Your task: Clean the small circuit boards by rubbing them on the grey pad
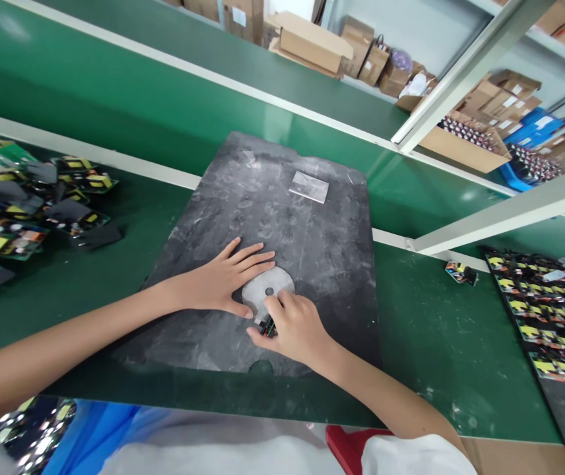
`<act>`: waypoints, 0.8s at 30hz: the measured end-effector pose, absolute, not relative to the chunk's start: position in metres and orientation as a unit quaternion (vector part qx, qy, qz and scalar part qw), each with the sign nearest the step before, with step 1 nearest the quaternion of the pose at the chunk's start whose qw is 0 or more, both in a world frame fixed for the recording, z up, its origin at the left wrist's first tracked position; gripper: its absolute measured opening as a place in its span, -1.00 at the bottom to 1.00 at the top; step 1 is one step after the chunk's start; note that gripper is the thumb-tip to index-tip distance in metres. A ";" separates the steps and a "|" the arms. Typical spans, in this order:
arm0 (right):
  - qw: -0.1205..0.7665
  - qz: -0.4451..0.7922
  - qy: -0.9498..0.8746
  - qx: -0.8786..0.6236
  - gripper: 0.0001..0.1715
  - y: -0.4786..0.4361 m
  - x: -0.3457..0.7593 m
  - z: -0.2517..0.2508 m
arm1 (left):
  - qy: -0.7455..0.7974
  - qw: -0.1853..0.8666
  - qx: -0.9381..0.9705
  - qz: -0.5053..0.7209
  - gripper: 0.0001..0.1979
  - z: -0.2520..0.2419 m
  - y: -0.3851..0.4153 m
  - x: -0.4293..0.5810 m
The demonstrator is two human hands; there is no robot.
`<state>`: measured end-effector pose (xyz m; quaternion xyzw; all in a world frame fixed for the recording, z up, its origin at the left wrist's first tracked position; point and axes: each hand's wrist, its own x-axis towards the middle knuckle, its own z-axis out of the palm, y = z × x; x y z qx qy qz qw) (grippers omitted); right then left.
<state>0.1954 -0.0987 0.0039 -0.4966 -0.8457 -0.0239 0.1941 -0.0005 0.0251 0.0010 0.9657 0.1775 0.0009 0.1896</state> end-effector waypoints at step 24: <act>0.207 -0.023 -0.850 -0.484 -0.59 -0.096 0.197 0.001 | 0.183 0.186 0.965 0.000 -0.04 0.001 0.024 -0.001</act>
